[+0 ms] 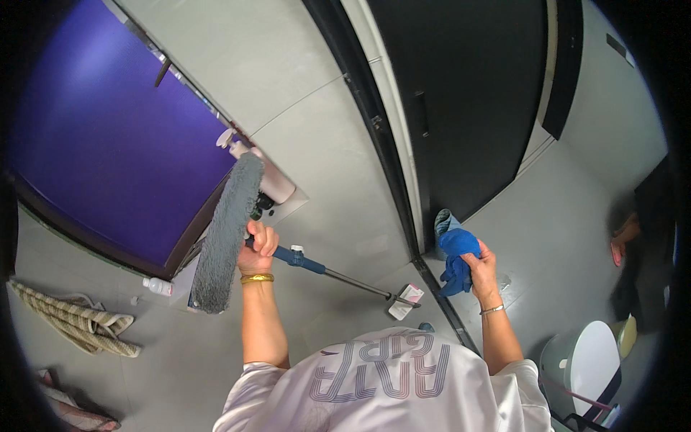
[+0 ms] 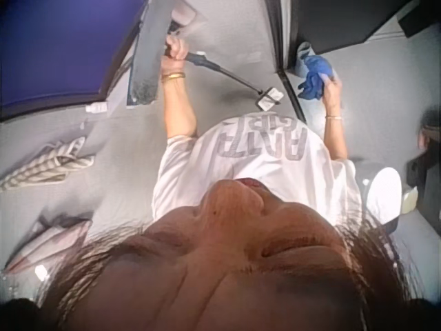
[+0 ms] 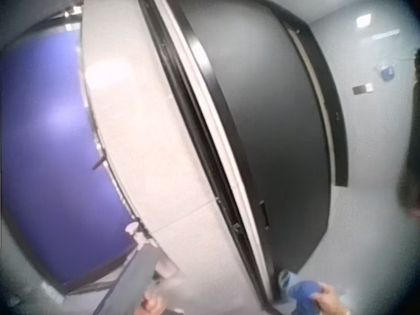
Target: The person wipes a window sill and frame with a blue cloth, then rinses and wrings the cloth in a bucket. They proceed to organize items on a pink shelving unit, moving boxes, plastic bags, and other small objects into a white basket.
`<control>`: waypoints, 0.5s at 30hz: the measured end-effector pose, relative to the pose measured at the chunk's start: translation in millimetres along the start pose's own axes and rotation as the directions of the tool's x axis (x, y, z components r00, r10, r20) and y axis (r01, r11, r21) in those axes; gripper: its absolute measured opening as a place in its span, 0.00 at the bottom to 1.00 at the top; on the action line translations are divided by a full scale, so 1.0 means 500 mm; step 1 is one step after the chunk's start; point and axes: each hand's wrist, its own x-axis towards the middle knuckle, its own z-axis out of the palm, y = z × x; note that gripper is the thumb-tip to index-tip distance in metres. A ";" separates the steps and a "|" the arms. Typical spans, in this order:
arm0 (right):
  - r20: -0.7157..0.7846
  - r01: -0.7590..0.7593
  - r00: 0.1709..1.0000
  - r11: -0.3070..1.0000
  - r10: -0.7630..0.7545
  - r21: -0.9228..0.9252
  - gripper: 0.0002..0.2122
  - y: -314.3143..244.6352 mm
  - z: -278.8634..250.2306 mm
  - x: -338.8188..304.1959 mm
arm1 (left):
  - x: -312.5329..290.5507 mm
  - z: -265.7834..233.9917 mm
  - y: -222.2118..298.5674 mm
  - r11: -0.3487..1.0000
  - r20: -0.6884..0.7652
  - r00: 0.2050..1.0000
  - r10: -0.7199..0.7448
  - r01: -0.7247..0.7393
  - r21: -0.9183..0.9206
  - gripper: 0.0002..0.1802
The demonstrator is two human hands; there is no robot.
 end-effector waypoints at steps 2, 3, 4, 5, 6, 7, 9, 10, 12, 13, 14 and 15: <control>0.006 -0.010 1.000 1.000 0.010 -0.002 0.13 0.003 0.016 0.000 | -0.020 0.003 0.009 1.000 0.014 1.000 0.002 -0.002 0.019 0.17; -0.009 -0.006 1.000 1.000 0.006 0.005 0.13 -0.005 0.040 -0.005 | -0.039 0.004 0.020 0.998 -0.027 1.000 0.013 -0.011 0.064 0.17; -0.008 0.015 1.000 1.000 -0.015 0.006 0.13 -0.005 0.047 -0.004 | -0.053 0.007 0.030 0.997 -0.079 0.996 0.028 -0.022 0.069 0.16; -0.009 0.038 0.999 0.999 -0.038 0.006 0.13 -0.003 0.051 -0.002 | -0.068 0.015 0.050 0.997 -0.130 0.991 0.042 -0.032 0.073 0.16; -0.007 0.052 0.999 0.999 -0.052 0.006 0.13 0.000 0.055 -0.004 | -0.089 0.023 0.072 0.996 -0.188 0.981 0.054 -0.039 0.081 0.15; -0.004 0.058 0.998 0.998 -0.058 -0.002 0.12 -0.003 0.061 -0.007 | -0.111 0.029 0.098 0.990 -0.256 0.962 0.093 -0.062 0.128 0.15; -0.037 0.036 0.999 0.999 -0.036 0.011 0.12 0.002 0.066 -0.014 | -0.145 0.034 0.153 0.965 -0.432 0.880 0.197 -0.097 0.243 0.14; -0.057 0.034 0.998 0.999 -0.033 0.016 0.12 0.001 0.067 -0.013 | -0.154 0.032 0.173 0.947 -0.531 0.807 0.259 -0.104 0.304 0.14; -0.125 0.031 0.992 0.999 -0.033 -0.013 0.12 0.011 0.064 -0.034 | -0.174 0.037 0.207 0.936 -0.704 0.621 0.345 -0.173 0.306 0.11; -0.150 0.039 0.988 0.999 -0.042 -0.021 0.12 0.018 0.064 -0.042 | -0.180 0.046 0.223 0.911 -0.686 0.613 0.393 -0.156 0.382 0.10; -0.175 0.030 0.984 1.000 -0.031 -0.006 0.12 0.026 0.062 -0.043 | -0.180 0.052 0.238 0.879 -0.666 0.602 0.440 -0.139 0.455 0.09; -0.184 0.005 0.983 1.000 -0.004 0.001 0.11 0.029 0.065 -0.051 | -0.183 0.057 0.253 0.846 -0.662 0.580 0.475 -0.094 0.525 0.10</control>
